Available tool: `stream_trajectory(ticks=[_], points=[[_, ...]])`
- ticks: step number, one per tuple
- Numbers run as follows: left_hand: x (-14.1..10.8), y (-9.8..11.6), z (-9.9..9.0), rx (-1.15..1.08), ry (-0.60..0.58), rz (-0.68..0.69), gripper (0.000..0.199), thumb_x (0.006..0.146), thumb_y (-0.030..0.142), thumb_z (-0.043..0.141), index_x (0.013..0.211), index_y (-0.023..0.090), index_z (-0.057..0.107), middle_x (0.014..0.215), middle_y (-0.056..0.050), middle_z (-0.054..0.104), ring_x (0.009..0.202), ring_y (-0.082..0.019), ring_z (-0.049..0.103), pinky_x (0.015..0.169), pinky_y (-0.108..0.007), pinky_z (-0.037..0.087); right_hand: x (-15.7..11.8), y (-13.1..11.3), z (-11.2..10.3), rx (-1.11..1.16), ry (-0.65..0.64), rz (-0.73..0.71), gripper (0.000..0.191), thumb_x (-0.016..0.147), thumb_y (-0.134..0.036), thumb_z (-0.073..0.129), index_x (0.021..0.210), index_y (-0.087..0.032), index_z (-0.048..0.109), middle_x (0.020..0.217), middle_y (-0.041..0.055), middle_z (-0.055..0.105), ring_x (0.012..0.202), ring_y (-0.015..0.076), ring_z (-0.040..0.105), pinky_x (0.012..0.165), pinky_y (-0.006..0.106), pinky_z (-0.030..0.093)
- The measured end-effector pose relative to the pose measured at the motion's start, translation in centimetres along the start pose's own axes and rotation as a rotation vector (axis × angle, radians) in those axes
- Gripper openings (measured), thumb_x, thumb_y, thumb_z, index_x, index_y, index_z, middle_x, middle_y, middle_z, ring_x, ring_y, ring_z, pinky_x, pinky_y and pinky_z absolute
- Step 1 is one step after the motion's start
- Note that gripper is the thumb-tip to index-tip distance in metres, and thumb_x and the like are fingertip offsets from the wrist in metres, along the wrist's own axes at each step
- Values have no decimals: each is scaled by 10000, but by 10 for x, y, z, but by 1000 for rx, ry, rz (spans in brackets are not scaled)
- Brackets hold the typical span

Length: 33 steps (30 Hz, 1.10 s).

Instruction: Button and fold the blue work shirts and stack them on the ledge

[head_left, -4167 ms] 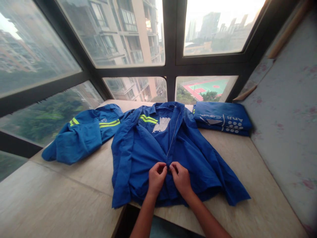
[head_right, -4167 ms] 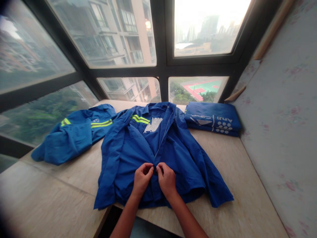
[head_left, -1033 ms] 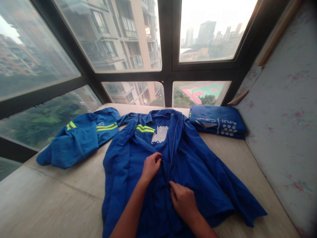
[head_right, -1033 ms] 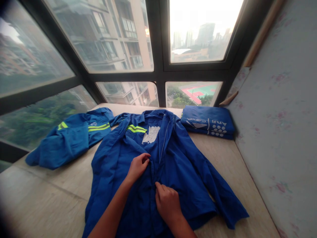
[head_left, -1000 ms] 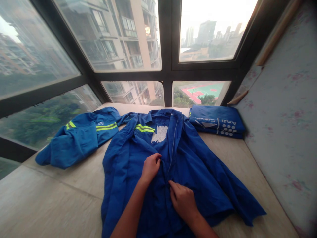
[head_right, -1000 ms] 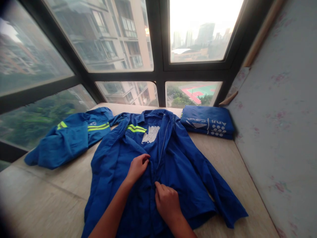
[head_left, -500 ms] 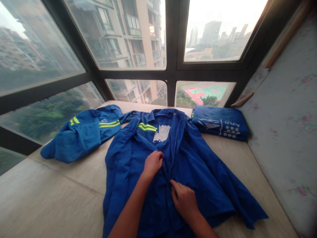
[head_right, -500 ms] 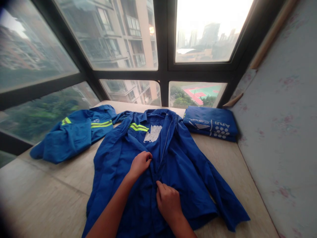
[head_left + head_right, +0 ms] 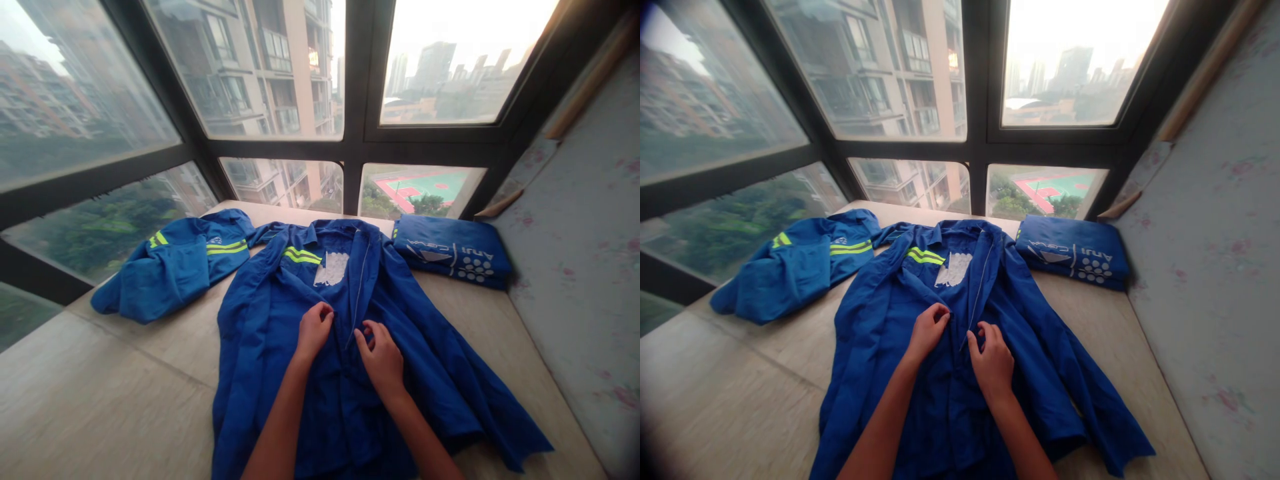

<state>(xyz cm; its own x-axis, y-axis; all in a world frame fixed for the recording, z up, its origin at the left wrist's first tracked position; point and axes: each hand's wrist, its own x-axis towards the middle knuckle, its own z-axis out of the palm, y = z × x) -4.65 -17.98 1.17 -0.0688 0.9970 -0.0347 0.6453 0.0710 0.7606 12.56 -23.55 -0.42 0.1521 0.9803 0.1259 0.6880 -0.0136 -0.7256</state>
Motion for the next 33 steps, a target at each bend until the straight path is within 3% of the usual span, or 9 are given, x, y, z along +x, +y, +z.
stream_trajectory(ticks=[3,5,10,13,19,33], points=[[-5,-4,11,-89,51,-30,104,872,222,524,844,194,620,846,-28,709,749,-151,656,708,-245,465,12,-7,10,-91,33,40,407,891,-461,532,1167,-174,617,1098,110,676,866,228,674,660,292,477],[-9,-6,19,-160,71,-51,113,881,237,501,851,191,600,791,-23,697,665,-145,650,659,-244,469,18,-10,16,-72,19,36,318,883,-370,529,1113,-181,639,1055,98,691,887,227,673,682,289,476],[-13,-14,31,-320,113,-60,154,868,310,513,862,179,595,793,-44,692,654,-163,660,636,-255,497,30,-14,27,206,7,-61,235,829,-262,518,955,-179,699,919,70,718,798,194,665,758,295,508],[-15,-19,31,-378,123,-36,188,852,345,536,866,174,612,800,-53,695,686,-179,664,646,-266,508,35,-15,35,363,-23,-94,262,812,-269,527,948,-160,724,896,78,726,775,193,666,748,297,526],[-18,-28,32,-401,135,8,173,807,326,600,868,170,643,808,-57,704,707,-189,663,662,-275,509,34,-1,50,458,-92,-106,303,826,-299,541,996,-145,738,945,102,736,816,216,676,754,322,536],[-23,-25,33,-364,145,66,139,852,301,571,880,195,657,788,-22,709,661,-165,657,656,-257,504,31,12,55,402,-105,-139,332,822,-307,541,1040,-136,724,932,109,736,792,215,678,748,325,541]])
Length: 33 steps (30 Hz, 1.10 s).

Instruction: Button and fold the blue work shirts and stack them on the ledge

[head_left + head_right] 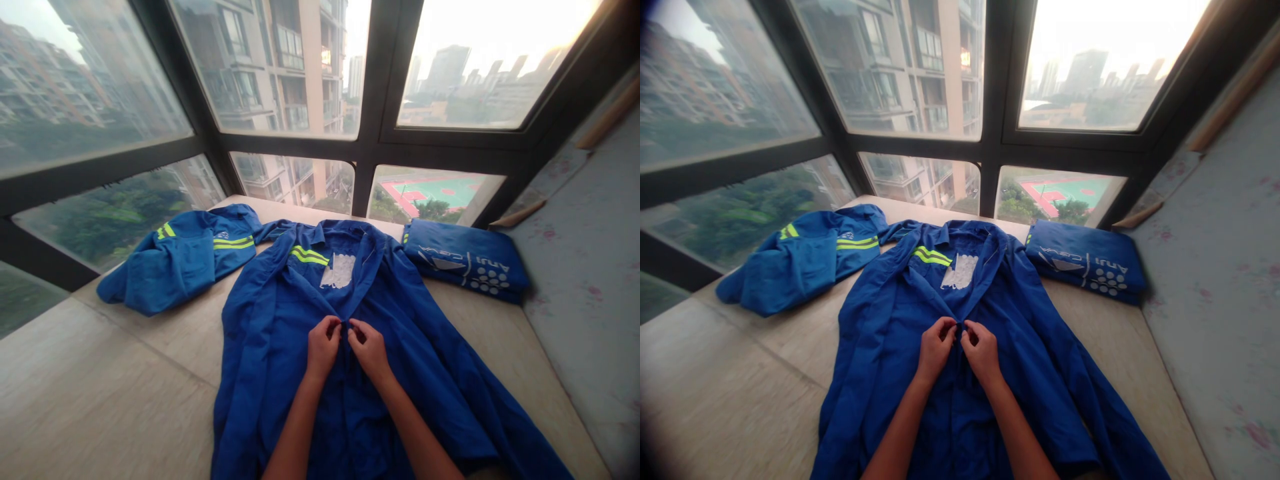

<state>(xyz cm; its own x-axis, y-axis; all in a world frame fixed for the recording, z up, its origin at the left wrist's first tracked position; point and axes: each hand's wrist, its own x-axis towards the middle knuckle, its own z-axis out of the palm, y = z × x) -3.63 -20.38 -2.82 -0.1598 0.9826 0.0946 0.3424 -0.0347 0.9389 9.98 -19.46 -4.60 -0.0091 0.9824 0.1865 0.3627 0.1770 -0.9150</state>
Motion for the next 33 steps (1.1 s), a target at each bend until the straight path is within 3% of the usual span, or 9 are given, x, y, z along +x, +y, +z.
stream_trajectory(ticks=[5,8,12,16,23,33], points=[[0,0,1,8,-1,6,172,867,306,548,909,202,679,825,-25,726,673,-165,665,674,-264,515,0,-4,-1,-2,-53,12,314,811,-297,547,1045,-132,674,694,30,671,586,165,617,582,263,489],[0,1,2,15,-7,9,182,869,300,539,905,206,691,834,-24,731,706,-169,673,699,-268,515,-2,-7,-2,0,-108,-9,340,812,-289,555,1106,-129,614,630,-10,625,545,149,590,556,245,458],[0,3,1,34,-9,5,166,852,273,547,891,208,696,851,-30,735,781,-185,679,733,-273,505,-3,-10,-4,41,-191,-17,371,898,-330,478,1192,-124,571,650,3,655,602,167,634,592,252,473],[1,7,-1,30,-18,-15,158,834,251,542,881,193,682,819,-34,726,723,-176,668,697,-265,500,-4,-9,-5,38,-180,-18,370,935,-320,405,1183,-135,607,674,25,688,614,177,652,598,264,482],[7,5,1,-10,-1,-90,249,806,421,632,822,176,670,758,-43,717,662,-180,659,621,-254,491,-5,-7,-3,-39,-163,-62,400,914,-320,420,1203,-160,646,742,42,721,595,190,648,573,284,484],[15,-9,7,-62,89,-146,176,769,321,613,791,160,682,748,-60,721,714,-200,677,675,-284,509,-6,-8,-3,-49,-175,-56,426,913,-318,415,1238,-170,648,736,41,726,601,192,656,610,285,512]])
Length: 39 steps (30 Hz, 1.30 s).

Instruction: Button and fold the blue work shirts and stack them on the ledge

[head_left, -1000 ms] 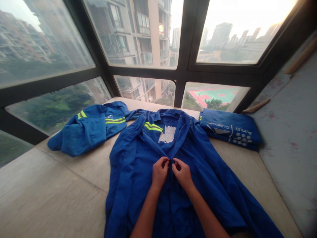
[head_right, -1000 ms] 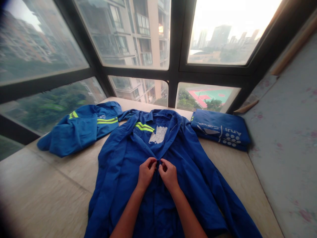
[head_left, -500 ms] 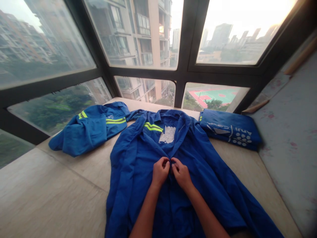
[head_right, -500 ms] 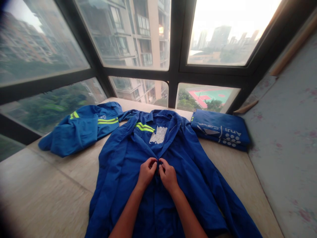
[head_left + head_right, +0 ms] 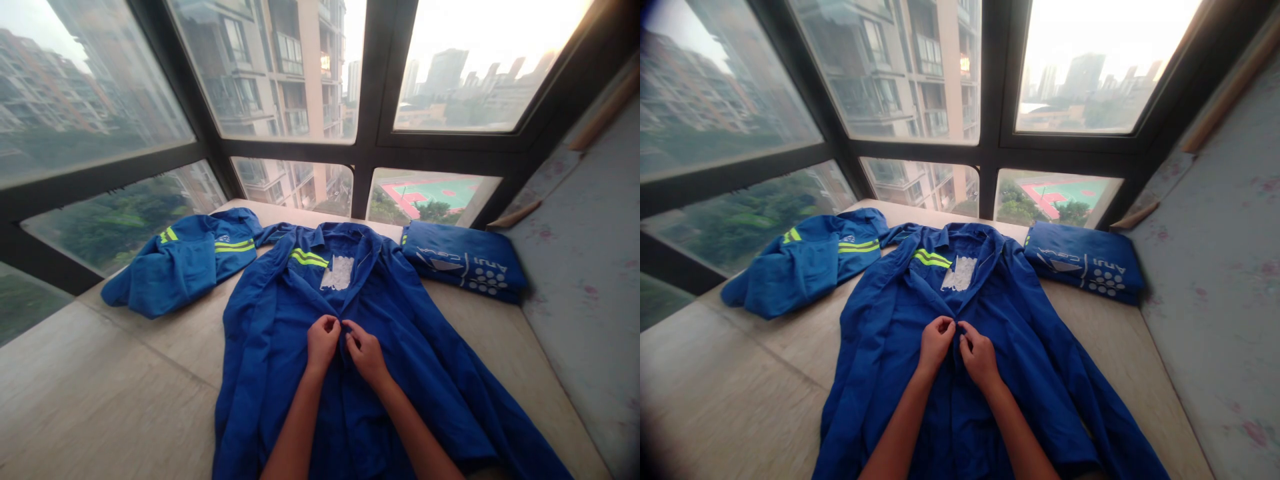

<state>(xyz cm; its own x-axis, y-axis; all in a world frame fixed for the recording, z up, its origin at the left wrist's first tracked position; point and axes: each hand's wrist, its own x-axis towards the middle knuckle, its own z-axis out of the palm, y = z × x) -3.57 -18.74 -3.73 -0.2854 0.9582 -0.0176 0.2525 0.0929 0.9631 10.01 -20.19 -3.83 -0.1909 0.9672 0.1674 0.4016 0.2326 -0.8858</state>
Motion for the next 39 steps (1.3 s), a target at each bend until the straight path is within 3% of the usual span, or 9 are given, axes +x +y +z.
stream_trajectory(ticks=[6,11,19,28,33,39], points=[[1,-4,2,-61,32,-27,208,744,320,642,822,134,692,751,-75,728,712,-199,686,674,-286,526,-5,-2,3,-49,107,-15,420,891,-303,450,1235,-195,666,861,68,758,704,213,700,681,307,556],[-4,-2,0,-115,33,-22,218,748,339,661,831,140,694,769,-67,733,732,-196,692,703,-288,542,-5,-2,4,-65,103,-14,429,898,-296,431,1241,-184,663,951,88,760,758,220,714,735,325,565],[-7,0,-1,-167,48,-32,210,743,333,670,840,147,690,785,-58,734,738,-192,695,723,-290,542,-1,-4,1,-1,42,66,410,926,-373,436,1209,-177,659,666,28,706,570,197,650,595,292,493],[-7,5,-6,-230,4,-70,228,707,344,702,818,145,686,749,-47,723,714,-181,682,676,-266,529,17,-9,1,-103,63,154,221,866,-438,558,917,-235,629,528,-38,615,522,186,622,515,255,382],[-4,3,-8,-268,-11,-112,298,688,398,722,827,136,694,698,-37,708,606,-158,647,582,-250,507,12,-7,-1,-225,52,90,197,846,-370,578,996,-255,634,597,-36,650,584,183,647,496,240,335],[-3,2,-7,-275,0,-106,271,703,360,710,849,133,691,709,-37,712,621,-158,654,599,-251,513,7,-6,-9,-236,-12,42,304,821,-270,580,1121,-254,623,672,-22,668,636,179,647,558,246,398]])
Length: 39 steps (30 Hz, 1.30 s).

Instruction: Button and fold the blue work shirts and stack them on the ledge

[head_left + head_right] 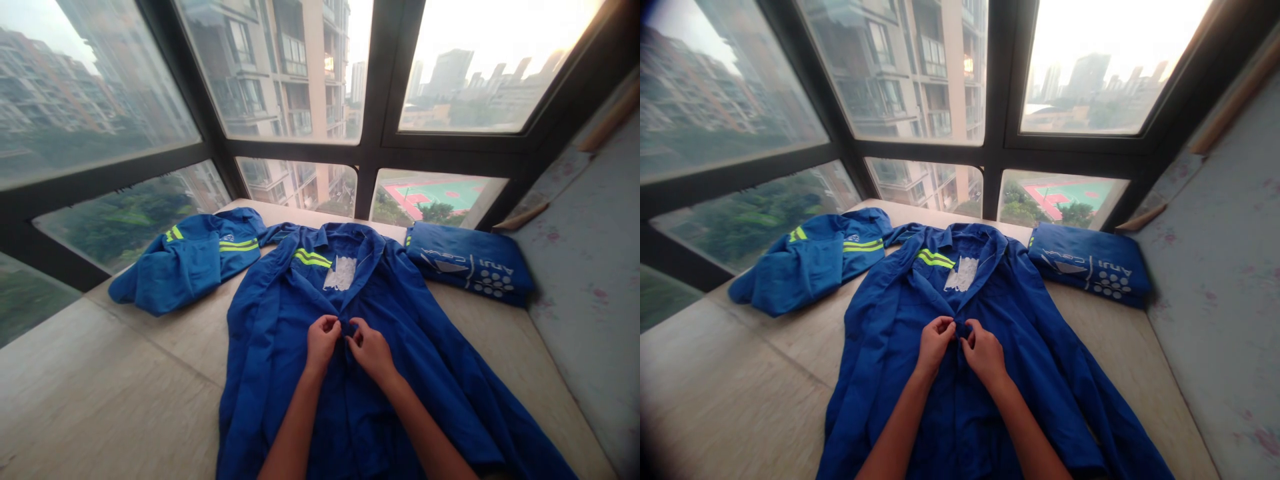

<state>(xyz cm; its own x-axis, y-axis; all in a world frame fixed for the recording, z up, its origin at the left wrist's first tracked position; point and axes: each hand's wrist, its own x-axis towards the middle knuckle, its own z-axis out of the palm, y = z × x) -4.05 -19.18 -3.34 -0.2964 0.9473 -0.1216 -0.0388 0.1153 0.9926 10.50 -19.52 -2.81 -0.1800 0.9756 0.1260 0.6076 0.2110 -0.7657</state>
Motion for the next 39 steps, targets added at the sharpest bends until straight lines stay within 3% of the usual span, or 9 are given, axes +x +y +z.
stream_trajectory(ticks=[5,10,15,21,28,35,39], points=[[-2,-1,1,16,-14,32,236,716,338,695,840,138,683,775,-64,734,724,-193,688,671,-276,530,12,-9,-8,11,80,-106,198,869,-269,518,994,-216,663,833,33,673,679,166,610,668,269,454],[-3,0,0,41,-28,53,219,721,320,685,854,146,694,824,-71,745,789,-207,699,743,-296,537,26,-19,-15,-133,-39,-144,124,870,-228,523,861,-240,646,845,23,667,728,170,607,629,257,389],[-1,-1,1,72,-35,48,244,733,337,660,874,143,701,826,-76,744,752,-208,692,667,-282,529,30,-26,-18,-315,-117,-177,95,868,-194,541,864,-235,626,857,26,673,699,159,593,582,257,311],[-6,6,4,171,-25,89,193,766,349,647,776,164,702,753,-42,723,714,-186,662,665,-265,496,15,-21,-9,-414,18,-295,205,936,-160,449,799,-208,593,818,41,655,785,170,590,644,260,322],[-7,7,6,206,5,78,163,748,324,661,747,170,712,736,-42,725,698,-185,662,676,-266,487,7,-11,-3,-298,88,-268,234,941,-186,441,780,-208,610,799,37,658,795,162,594,684,248,336],[2,-1,3,74,-3,-3,236,713,315,672,855,129,700,752,-75,731,658,-182,667,594,-253,502,11,-13,2,-22,119,-117,174,893,-248,474,819,-207,627,820,37,670,758,170,605,691,248,380],[1,1,0,26,-19,-9,252,698,311,698,868,126,694,779,-77,734,687,-180,677,619,-250,514,15,-10,5,216,101,26,164,836,-323,535,753,-207,616,720,25,648,676,172,583,654,262,410]])
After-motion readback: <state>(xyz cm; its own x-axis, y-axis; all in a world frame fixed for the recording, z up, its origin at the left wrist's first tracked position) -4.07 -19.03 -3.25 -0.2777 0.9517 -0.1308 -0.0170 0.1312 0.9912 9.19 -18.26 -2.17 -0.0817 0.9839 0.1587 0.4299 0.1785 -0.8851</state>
